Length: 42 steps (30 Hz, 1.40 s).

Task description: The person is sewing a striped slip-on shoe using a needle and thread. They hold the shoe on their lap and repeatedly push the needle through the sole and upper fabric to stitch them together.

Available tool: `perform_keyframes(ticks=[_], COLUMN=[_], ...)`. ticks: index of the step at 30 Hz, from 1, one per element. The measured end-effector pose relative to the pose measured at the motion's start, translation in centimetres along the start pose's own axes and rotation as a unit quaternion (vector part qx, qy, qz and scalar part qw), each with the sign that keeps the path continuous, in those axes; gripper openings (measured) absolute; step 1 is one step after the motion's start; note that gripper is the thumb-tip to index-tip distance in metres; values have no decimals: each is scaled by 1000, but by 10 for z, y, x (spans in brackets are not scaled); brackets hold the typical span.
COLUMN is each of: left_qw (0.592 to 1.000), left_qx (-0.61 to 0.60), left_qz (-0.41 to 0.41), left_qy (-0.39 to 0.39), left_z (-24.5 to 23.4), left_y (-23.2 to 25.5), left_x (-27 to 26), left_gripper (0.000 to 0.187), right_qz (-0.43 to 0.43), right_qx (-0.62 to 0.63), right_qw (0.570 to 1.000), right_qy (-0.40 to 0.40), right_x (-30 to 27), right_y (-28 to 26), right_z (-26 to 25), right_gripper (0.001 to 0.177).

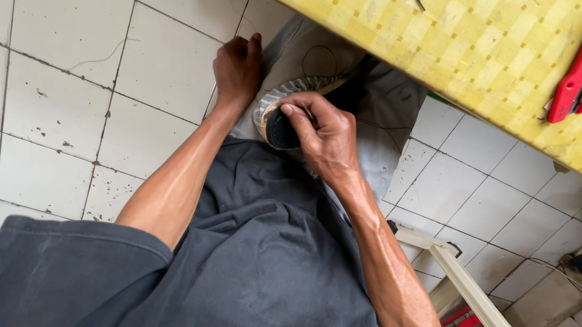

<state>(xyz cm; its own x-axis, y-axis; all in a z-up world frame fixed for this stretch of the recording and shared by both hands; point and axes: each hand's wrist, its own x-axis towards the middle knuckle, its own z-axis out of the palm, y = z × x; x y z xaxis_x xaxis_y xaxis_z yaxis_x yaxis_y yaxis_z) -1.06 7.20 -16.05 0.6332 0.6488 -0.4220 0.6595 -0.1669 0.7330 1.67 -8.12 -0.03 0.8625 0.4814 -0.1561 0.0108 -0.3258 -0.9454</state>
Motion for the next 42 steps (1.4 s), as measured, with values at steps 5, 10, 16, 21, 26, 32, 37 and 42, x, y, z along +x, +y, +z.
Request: perform_keyframes(ticks=[5,10,16,21,26,32,37,42], left_qw=[995,990,989,988,992,970,881,798], left_qx=[93,136,144,-6,116,-99,-234,-254], left_qz=[26,10,-6,-60,-26,35,-53,-180], left_qy=[-2,-21,-28,-142,-49,-218,-407,-516], left_z=[11,10,0,-56,-136,-149,-99,-89], left_y=[-4,-12,-14,-6,-34,57,107,107], left_x=[12,15,6,-36,-71,-111,-111,-121], left_gripper=[40,37,40,41,47,48,72,56], right_qz=[-6,-14,-48,-45,-34,-32,-42,-75], right_qx=[-30,-38,-65,-48,-33,-21,-23,-62], right_qw=[999,998,995,996,998,999,999,995], right_qy=[-40,-53,-63,-59,-48,-32,9,30], right_x=[4,5,2,-11,-33,-58,-70,-87], right_y=[0,0,-6,-8,-11,-5,-8,-14], right_z=[3,4,0,-21,-34,-39,-47,-64], right_gripper=[9,11,9,9,8,9,8,10])
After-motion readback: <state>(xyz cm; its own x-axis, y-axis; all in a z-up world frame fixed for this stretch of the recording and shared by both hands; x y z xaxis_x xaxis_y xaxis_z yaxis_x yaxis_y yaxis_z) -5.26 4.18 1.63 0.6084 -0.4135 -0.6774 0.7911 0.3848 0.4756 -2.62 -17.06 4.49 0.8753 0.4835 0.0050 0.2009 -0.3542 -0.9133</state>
